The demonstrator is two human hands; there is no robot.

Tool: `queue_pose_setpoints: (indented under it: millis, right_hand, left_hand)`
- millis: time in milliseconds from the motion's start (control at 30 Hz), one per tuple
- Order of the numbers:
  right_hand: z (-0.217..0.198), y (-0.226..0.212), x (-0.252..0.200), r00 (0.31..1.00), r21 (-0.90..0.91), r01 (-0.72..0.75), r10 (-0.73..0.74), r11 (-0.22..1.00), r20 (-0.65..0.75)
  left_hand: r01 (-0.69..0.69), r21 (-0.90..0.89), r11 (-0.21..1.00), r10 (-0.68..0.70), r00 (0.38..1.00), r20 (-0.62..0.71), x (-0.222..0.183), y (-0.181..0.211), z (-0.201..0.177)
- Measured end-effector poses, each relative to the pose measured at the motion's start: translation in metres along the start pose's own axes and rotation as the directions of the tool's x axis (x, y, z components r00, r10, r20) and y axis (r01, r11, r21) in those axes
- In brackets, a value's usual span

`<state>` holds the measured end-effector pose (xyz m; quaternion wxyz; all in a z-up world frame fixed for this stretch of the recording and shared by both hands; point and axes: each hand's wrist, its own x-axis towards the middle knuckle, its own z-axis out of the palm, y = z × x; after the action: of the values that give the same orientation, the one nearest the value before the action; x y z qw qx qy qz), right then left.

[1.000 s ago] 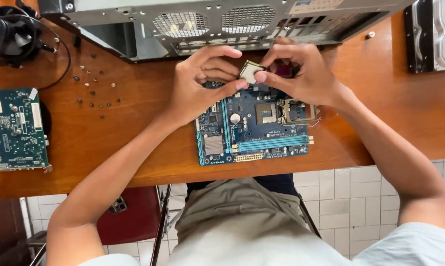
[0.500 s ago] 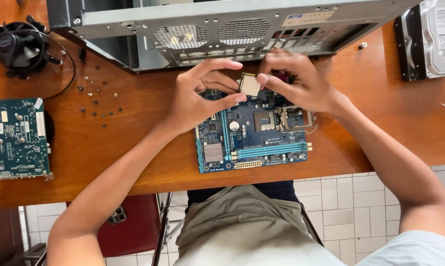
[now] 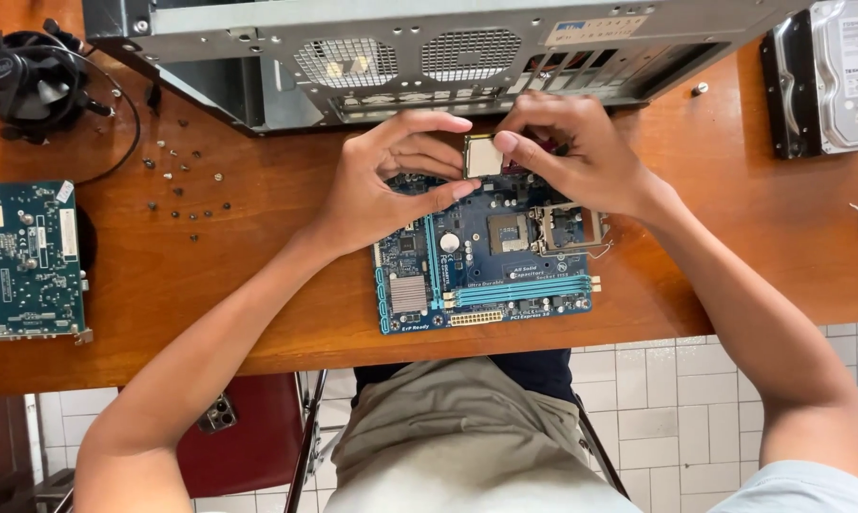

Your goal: Installing a CPU into the motherboard socket and inserting a RAM module into the memory slot.

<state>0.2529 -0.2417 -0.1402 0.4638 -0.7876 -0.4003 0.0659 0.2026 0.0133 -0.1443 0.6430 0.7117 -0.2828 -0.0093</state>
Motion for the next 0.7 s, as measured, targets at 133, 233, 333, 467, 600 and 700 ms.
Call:
queue_pose_setpoints:
  millis: [133,233,333,467,600,700]
  right_hand:
    - [0.004,0.001,0.001,0.998,0.162,0.013,-0.002,0.987,-0.062]
    - [0.003,0.005,0.000,0.999,0.209,0.010,0.000,0.978,-0.048]
    - [-0.001,0.004,0.002,1.000,0.253,0.002,0.006,0.968,-0.030]
    - [-0.002,-0.003,0.002,1.000,0.205,0.015,-0.015,0.979,0.002]
    - [-0.001,-0.009,0.002,0.997,0.130,0.039,-0.048,0.991,0.068]
    - [-0.001,-0.013,0.002,0.996,0.054,0.050,-0.053,0.997,0.065]
  left_hand:
    - [0.020,-0.156,0.988,-0.029,0.998,-0.054,0.000,-0.012,0.004]
    - [0.060,-0.195,0.979,-0.077,0.994,-0.082,-0.001,-0.009,0.007]
    - [0.060,-0.243,0.968,-0.081,0.994,-0.076,0.001,-0.014,0.005]
    - [0.054,-0.251,0.966,-0.072,0.995,-0.064,0.002,-0.004,0.001]
    - [0.082,-0.154,0.985,-0.087,0.996,-0.023,0.002,0.006,0.000]
    - [0.091,-0.150,0.985,-0.094,0.995,-0.017,0.002,0.008,-0.001]
